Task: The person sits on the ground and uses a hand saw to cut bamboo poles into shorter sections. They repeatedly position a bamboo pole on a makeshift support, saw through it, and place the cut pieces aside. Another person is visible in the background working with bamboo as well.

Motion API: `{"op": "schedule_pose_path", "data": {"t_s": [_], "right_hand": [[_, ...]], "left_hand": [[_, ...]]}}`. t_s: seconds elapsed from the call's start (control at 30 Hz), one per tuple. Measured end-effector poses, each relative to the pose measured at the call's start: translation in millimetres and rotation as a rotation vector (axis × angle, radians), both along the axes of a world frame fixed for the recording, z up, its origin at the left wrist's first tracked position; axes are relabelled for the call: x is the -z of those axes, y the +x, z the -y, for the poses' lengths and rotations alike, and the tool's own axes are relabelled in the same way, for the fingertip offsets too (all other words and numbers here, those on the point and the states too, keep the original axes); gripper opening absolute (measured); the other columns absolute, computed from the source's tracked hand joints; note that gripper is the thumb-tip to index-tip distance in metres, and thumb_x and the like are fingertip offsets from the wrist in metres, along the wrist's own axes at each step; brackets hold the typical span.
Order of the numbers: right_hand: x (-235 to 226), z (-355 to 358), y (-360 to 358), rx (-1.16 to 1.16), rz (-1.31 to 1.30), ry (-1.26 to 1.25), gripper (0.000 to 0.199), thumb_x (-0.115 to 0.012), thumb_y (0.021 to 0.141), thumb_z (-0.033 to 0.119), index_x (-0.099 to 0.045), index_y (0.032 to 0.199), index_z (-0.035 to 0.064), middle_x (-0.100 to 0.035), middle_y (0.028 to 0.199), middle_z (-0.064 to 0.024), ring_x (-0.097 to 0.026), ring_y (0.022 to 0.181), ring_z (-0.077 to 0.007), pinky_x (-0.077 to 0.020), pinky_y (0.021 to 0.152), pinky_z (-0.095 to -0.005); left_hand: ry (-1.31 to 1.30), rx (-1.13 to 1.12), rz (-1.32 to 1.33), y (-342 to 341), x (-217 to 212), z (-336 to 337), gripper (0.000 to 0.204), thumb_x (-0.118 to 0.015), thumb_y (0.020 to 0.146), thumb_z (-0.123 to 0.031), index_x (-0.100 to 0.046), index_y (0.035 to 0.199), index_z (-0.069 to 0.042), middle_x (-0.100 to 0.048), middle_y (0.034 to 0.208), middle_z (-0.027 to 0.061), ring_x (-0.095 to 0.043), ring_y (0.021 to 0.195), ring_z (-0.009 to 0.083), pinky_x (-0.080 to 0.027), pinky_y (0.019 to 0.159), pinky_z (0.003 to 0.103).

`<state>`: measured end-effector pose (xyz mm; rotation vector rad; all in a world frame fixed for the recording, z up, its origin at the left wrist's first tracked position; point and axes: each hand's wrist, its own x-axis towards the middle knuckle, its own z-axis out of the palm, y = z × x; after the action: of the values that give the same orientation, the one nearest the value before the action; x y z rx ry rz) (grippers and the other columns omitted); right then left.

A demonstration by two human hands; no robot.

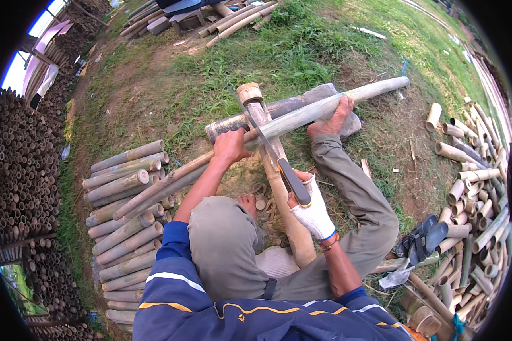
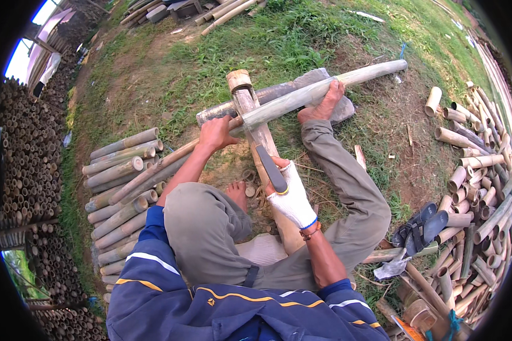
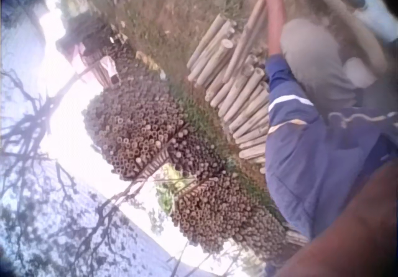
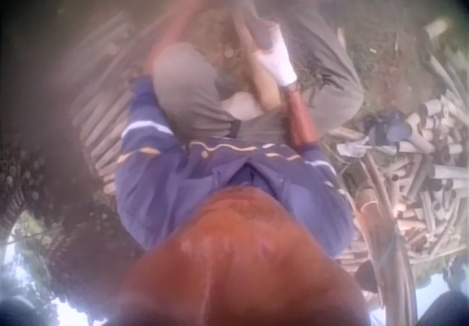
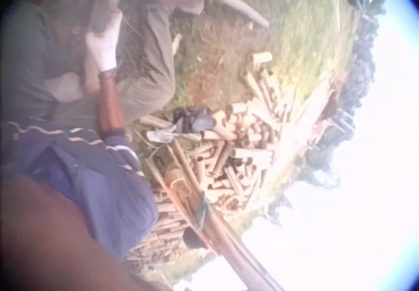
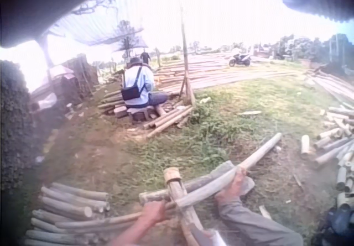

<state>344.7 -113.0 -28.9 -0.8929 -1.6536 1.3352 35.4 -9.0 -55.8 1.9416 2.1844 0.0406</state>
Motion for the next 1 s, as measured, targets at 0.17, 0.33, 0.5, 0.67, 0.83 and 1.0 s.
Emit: {"op": "schedule_pose_path", "data": {"t_s": [0.17, 0.33, 0.5, 0.67, 0.83, 1.0], "right_hand": [[10.7, 32.5, 36.5, -0.024, 0.033, -0.115, 0.067, -0.067, 0.092, -0.008, -0.046, 0.154, 0.0036, -0.057, 0.127, -0.0032, -0.055, 0.099, -0.0067, -0.0495, 0.095, -0.0239], [-3.2, 66.6, 86.1, -0.028, 0.135, -0.17, 0.073, -0.065, 0.086, -0.007, -0.046, 0.155, 0.0039, -0.058, 0.142, -0.0112, -0.06, 0.127, -0.0185, -0.0453, 0.114, -0.0339], [20.2, -35.3, -25.8, -0.037, 0.031, -0.018, 0.068, -0.063, 0.085, -0.007, -0.05, 0.151, 0.0017, -0.056, 0.132, -0.0076, -0.056, 0.112, -0.0149, -0.0472, 0.103, -0.0278], [16.4, -49.0, -48.8, -0.057, -0.025, -0.076, 0.067, -0.062, 0.086, -0.007, -0.05, 0.152, 0.0027, -0.055, 0.134, -0.008, -0.053, 0.115, -0.0148, -0.0449, 0.106, -0.0276], [10.3, 61.1, 31.8, -0.057, 0.111, -0.138, 0.07, -0.067, 0.089, 0.001, -0.047, 0.156, 0.0003, -0.057, 0.15, -0.0193, -0.057, 0.142, -0.0308, -0.0422, 0.123, -0.041], [14.3, 38.9, 12.2, -0.02, 0.136, -0.068, 0.071, -0.065, 0.087, -0.003, -0.048, 0.156, -0.0006, -0.057, 0.149, -0.0172, -0.056, 0.142, -0.0277, -0.0408, 0.123, -0.0376]], "left_hand": [[-0.061, -0.027, -0.01, 6.7, -10.9, -0.6, 0.063, -0.097, 0.073, -0.041, -0.072, 0.118, -0.004, -0.082, 0.11, 0.021, -0.081, 0.105, 0.038, -0.065, 0.09, 0.049], [-0.06, -0.07, 0.01, -3.2, -2.3, -1.1, 0.067, -0.099, 0.072, -0.042, -0.073, 0.121, -0.005, -0.083, 0.11, 0.0202, -0.08, 0.104, 0.0385, -0.065, 0.09, 0.05], [-0.077, -0.063, 0.013, 3.6, -1.0, -6.8, 0.071, -0.1, 0.07, -0.043, -0.074, 0.125, -0.006, -0.083, 0.108, 0.02, -0.081, 0.103, 0.0388, -0.065, 0.089, 0.05], [-0.092, -0.034, -0.008, -3.8, -10.8, -4.6, 0.071, -0.098, 0.069, -0.043, -0.076, 0.125, -0.005, -0.083, 0.108, 0.0198, -0.081, 0.103, 0.038, -0.065, 0.09, 0.049], [-0.128, -0.08, 0.009, -22.3, -12.6, 8.2, 0.074, -0.098, 0.068, -0.043, -0.076, 0.129, -0.007, -0.083, 0.113, 0.021, -0.08, 0.107, 0.0382, -0.064, 0.094, 0.049], [-0.063, -0.014, 0.051, -25.0, 0.2, -0.1, 0.08, -0.099, 0.067, -0.048, -0.074, 0.13, -0.005, -0.082, 0.111, 0.0214, -0.079, 0.107, 0.0406, -0.063, 0.094, 0.052]]}}
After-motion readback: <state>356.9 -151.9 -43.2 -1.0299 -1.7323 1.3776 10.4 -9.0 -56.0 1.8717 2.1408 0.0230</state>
